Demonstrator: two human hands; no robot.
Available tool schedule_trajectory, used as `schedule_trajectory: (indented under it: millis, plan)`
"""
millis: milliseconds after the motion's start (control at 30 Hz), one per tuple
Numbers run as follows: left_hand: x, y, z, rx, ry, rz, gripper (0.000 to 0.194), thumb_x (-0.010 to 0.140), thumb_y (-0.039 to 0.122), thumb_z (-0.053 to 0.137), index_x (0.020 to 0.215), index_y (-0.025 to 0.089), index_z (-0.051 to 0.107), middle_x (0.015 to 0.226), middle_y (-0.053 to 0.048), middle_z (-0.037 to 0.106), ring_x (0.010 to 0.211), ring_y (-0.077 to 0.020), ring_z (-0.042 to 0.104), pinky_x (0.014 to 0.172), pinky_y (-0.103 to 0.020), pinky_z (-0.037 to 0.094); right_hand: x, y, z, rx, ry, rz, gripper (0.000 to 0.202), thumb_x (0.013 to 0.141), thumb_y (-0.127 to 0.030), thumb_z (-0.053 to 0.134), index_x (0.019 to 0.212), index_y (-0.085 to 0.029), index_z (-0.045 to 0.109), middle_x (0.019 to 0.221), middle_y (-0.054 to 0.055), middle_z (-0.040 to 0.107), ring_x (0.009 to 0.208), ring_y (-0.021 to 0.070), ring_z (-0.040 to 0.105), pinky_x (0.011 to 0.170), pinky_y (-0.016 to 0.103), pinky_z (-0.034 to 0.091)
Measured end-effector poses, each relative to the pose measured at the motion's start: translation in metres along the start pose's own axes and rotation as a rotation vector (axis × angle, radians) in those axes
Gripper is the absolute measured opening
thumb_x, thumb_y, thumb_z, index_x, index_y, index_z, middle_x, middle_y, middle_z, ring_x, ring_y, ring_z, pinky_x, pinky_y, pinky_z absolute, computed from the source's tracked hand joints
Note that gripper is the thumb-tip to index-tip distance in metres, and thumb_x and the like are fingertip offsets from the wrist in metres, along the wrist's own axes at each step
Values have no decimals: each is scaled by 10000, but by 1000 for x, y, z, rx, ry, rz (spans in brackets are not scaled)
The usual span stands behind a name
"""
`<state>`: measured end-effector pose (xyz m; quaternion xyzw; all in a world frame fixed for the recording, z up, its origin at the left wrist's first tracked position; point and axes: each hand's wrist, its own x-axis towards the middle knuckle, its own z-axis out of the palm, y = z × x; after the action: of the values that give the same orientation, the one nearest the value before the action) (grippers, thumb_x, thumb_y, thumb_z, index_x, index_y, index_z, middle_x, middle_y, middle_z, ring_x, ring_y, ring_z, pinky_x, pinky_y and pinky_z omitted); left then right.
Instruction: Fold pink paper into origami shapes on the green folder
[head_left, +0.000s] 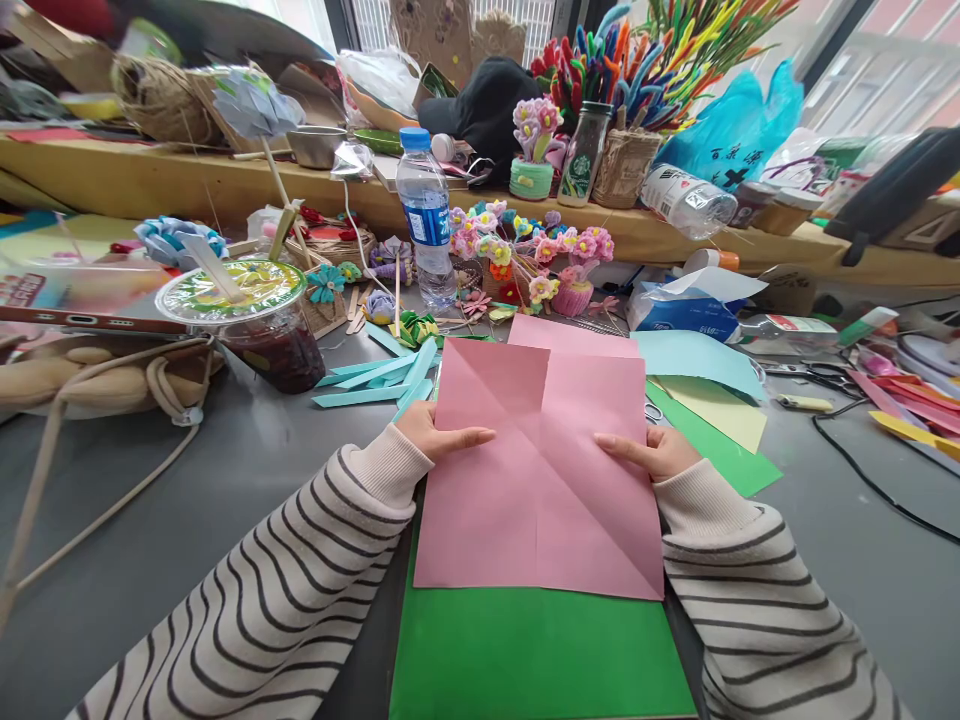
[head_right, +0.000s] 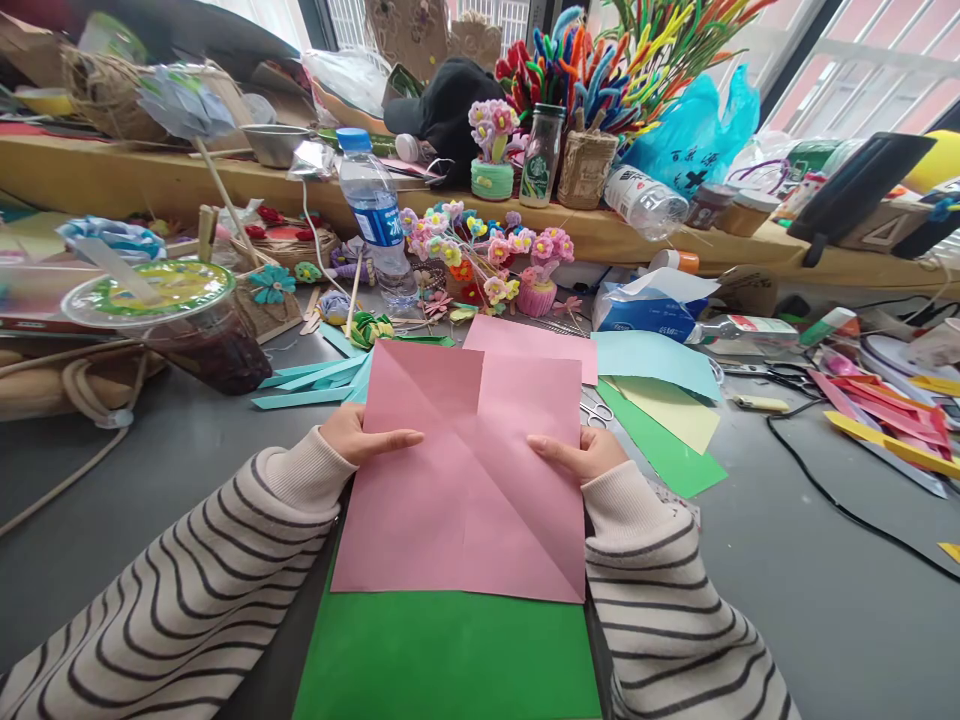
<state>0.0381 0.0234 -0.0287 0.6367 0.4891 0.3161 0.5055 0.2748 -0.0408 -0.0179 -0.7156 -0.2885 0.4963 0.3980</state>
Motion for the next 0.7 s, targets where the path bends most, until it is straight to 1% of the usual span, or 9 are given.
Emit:
schedule_trajectory:
  millis: [33,67,133,200,300,500,633,700]
  plan:
    - [1,-1,0,-6,-1,-8,305,485,384,674,652,131,640,673,-74,660,652,-254,611,559,-333,501,0,-1,0,11,-1,4,239,427,-330,711,552,-139,639,515,23,620,444,125,535,429,228,410]
    - [2,-2,0,-12,5,19,311,492,380,670,684,137,643,717,-72,663,710,-262,607,605,-342,499,-1,-1,0,18,-3,8,221,438,-328,706,537,-143,636,503,18,615,431,119,527,422,224,406]
    - [4,-6,0,0,-1,98,317,496,363,668,732,152,644,779,-57,663,807,-270,586,683,-354,485,-2,-3,1,24,-6,18,198,459,-329,695,502,-149,623,474,11,600,405,107,508,404,220,394]
    - [6,-9,0,22,-3,163,312,500,346,664,755,168,643,803,-35,663,846,-266,574,720,-354,475,-2,-4,1,29,-8,32,196,465,-333,690,492,-154,615,452,4,585,389,102,494,388,219,382]
    - [6,-10,0,36,8,196,283,522,338,650,755,177,646,808,-15,664,834,-258,581,721,-348,478,-1,-4,1,36,-16,57,215,457,-349,689,522,-158,617,451,1,579,382,103,487,376,224,373]
    - [6,-10,2,58,49,230,292,519,356,644,742,167,647,805,-28,665,816,-262,589,708,-353,491,-1,-4,2,26,-24,80,213,480,-337,679,556,-147,620,468,3,583,393,100,493,393,223,385]
    - [4,-7,3,46,59,207,285,503,350,654,721,166,652,778,-23,668,806,-255,590,692,-335,493,-2,-5,3,38,-17,74,212,471,-322,688,551,-139,619,448,-8,573,381,82,485,381,201,374]
    - [1,-2,4,2,53,160,268,512,350,655,706,165,654,765,-23,669,782,-248,595,670,-323,496,-2,-4,3,46,-15,53,227,468,-334,688,559,-138,619,459,-2,583,390,89,497,391,206,387]
